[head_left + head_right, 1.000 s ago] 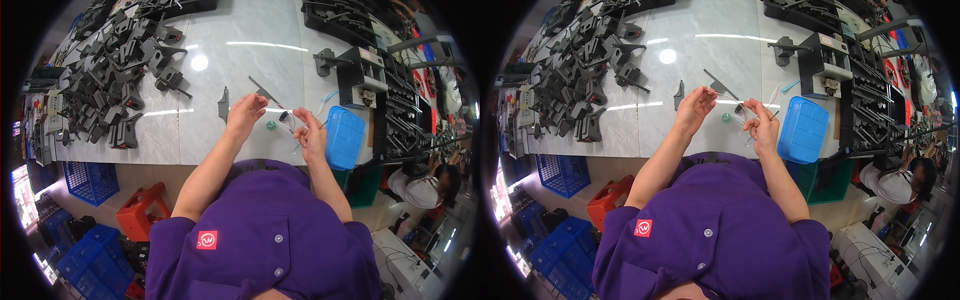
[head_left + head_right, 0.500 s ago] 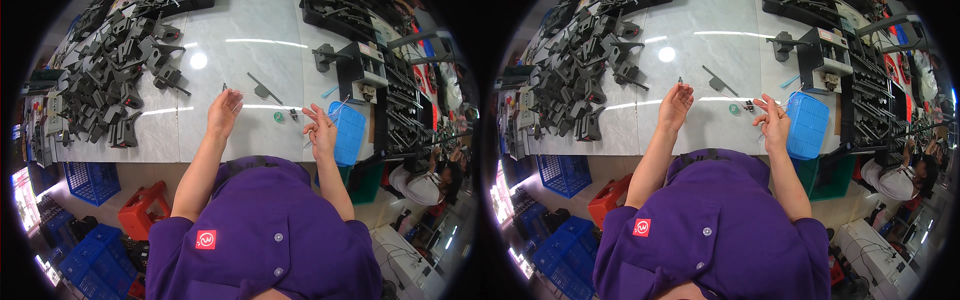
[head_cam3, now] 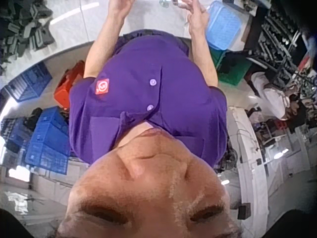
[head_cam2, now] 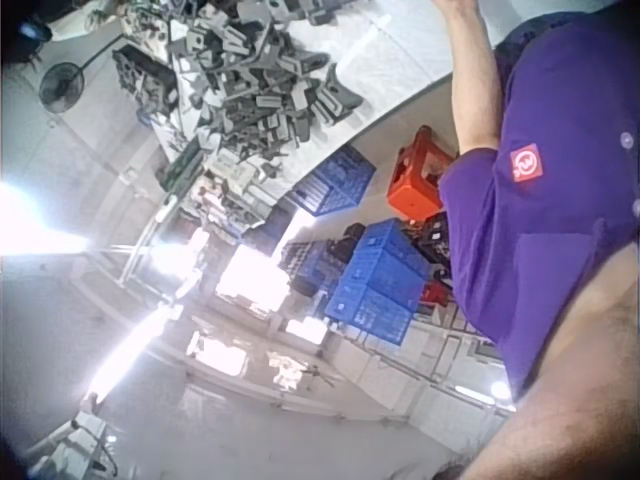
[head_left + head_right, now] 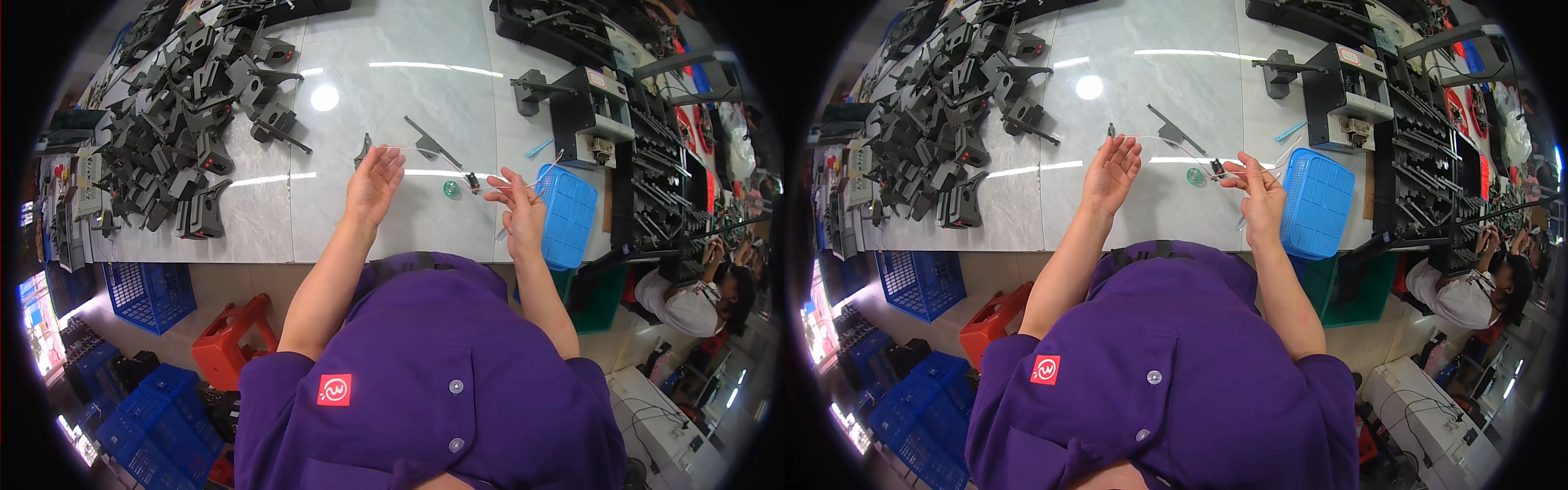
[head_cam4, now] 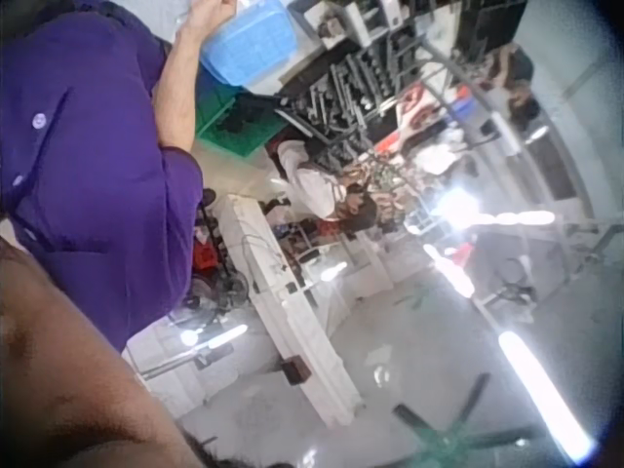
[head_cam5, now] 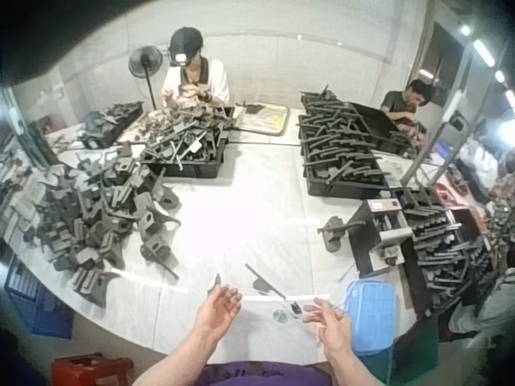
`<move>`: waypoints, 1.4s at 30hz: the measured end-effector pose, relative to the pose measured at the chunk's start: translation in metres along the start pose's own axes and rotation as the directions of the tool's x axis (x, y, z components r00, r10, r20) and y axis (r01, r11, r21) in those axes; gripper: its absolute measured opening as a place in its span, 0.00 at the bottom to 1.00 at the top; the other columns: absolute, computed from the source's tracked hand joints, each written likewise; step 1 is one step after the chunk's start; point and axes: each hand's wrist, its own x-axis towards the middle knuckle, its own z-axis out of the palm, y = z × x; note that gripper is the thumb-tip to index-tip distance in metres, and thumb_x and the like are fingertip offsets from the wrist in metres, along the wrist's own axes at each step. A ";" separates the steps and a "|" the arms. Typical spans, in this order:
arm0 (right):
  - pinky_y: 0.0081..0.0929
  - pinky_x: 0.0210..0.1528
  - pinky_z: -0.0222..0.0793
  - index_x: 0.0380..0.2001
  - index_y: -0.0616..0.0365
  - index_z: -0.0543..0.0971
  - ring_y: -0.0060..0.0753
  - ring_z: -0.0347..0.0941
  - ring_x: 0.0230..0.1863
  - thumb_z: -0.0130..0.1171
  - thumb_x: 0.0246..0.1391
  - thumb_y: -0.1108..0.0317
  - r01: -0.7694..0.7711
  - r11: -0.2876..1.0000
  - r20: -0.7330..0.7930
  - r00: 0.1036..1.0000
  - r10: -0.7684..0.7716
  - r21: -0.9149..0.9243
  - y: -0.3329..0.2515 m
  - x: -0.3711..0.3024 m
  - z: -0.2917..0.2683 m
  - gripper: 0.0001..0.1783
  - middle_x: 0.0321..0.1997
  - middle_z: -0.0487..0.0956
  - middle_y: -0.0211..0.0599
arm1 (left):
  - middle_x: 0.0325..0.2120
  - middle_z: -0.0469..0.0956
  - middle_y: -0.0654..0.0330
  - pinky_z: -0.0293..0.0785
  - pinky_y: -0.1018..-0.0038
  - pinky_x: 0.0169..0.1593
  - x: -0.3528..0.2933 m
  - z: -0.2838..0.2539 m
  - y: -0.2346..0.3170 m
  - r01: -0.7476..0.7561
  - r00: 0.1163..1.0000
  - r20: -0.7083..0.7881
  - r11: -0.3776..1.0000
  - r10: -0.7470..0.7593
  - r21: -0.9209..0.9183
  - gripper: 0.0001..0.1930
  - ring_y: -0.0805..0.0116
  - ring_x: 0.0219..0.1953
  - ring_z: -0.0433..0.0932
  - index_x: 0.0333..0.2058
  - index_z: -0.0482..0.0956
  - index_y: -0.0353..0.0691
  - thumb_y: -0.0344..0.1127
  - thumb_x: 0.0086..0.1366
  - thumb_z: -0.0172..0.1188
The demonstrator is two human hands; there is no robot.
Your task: Assembling electronic wiring and LED components into plastic toy housings and testing the functionality with a power supply.
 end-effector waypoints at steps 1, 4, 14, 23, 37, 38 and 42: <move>0.09 0.12 0.44 0.43 0.62 0.73 0.20 0.74 0.30 0.45 0.57 0.58 -0.002 1.000 -0.012 1.000 0.002 -0.005 0.000 0.000 0.001 0.19 0.35 0.78 0.39 | 0.36 0.73 0.59 0.70 0.74 0.43 -0.001 0.001 -0.003 0.001 1.000 0.000 1.000 -0.001 0.000 0.12 0.65 0.42 0.71 0.38 0.70 0.38 0.41 0.61 0.50; 0.06 0.10 0.46 0.44 0.64 0.71 0.23 0.74 0.33 0.44 0.57 0.58 -0.011 1.000 0.019 1.000 0.012 -0.016 0.005 0.002 0.002 0.20 0.37 0.77 0.42 | 0.40 0.72 0.57 0.70 0.74 0.44 -0.002 0.002 -0.012 0.054 0.998 0.010 0.999 -0.054 0.002 0.16 0.64 0.44 0.71 0.42 0.67 0.36 0.42 0.61 0.50; 0.08 0.11 0.42 0.42 0.63 0.73 0.16 0.73 0.31 0.47 0.56 0.59 -0.046 0.990 0.166 0.984 0.069 -0.135 0.025 0.000 -0.001 0.19 0.36 0.78 0.40 | 0.42 0.73 0.58 0.69 0.77 0.43 -0.010 0.021 -0.038 0.261 0.960 0.016 0.914 -0.279 0.311 0.17 0.70 0.43 0.71 0.45 0.67 0.37 0.40 0.61 0.51; 0.07 0.28 0.62 0.43 0.64 0.73 0.17 0.73 0.32 0.53 0.52 0.64 -0.030 0.977 0.248 0.965 0.084 -0.212 0.031 0.005 -0.006 0.18 0.35 0.78 0.39 | 0.41 0.73 0.57 0.69 0.77 0.42 -0.002 0.019 -0.042 0.187 0.977 0.022 0.905 -0.211 0.383 0.14 0.69 0.42 0.72 0.45 0.68 0.36 0.29 0.60 0.47; 0.17 0.38 0.68 0.37 0.61 0.77 0.19 0.72 0.31 0.58 0.41 0.75 0.159 0.891 0.186 0.979 -0.087 -0.425 0.057 0.018 -0.018 0.15 0.35 0.78 0.34 | 0.35 0.74 0.62 0.67 0.82 0.40 -0.013 0.017 -0.062 -0.043 0.977 0.177 0.697 -0.122 0.716 0.15 0.77 0.35 0.71 0.40 0.74 0.35 0.22 0.50 0.56; 0.17 0.38 0.68 0.37 0.61 0.77 0.19 0.72 0.31 0.58 0.41 0.75 0.160 0.892 0.186 0.979 -0.087 -0.424 0.058 0.018 -0.017 0.15 0.35 0.78 0.34 | 0.34 0.75 0.64 0.66 0.81 0.41 -0.013 0.017 -0.062 -0.035 0.975 0.178 0.705 -0.130 0.708 0.14 0.77 0.35 0.71 0.39 0.75 0.36 0.25 0.51 0.58; 0.18 0.38 0.68 0.34 0.61 0.78 0.19 0.73 0.30 0.58 0.43 0.73 0.141 0.902 0.152 0.985 -0.085 -0.407 0.060 0.020 -0.013 0.11 0.31 0.79 0.34 | 0.32 0.76 0.64 0.66 0.81 0.40 -0.010 0.020 -0.061 -0.016 0.980 0.142 0.660 -0.138 0.751 0.13 0.78 0.34 0.72 0.39 0.75 0.37 0.27 0.52 0.58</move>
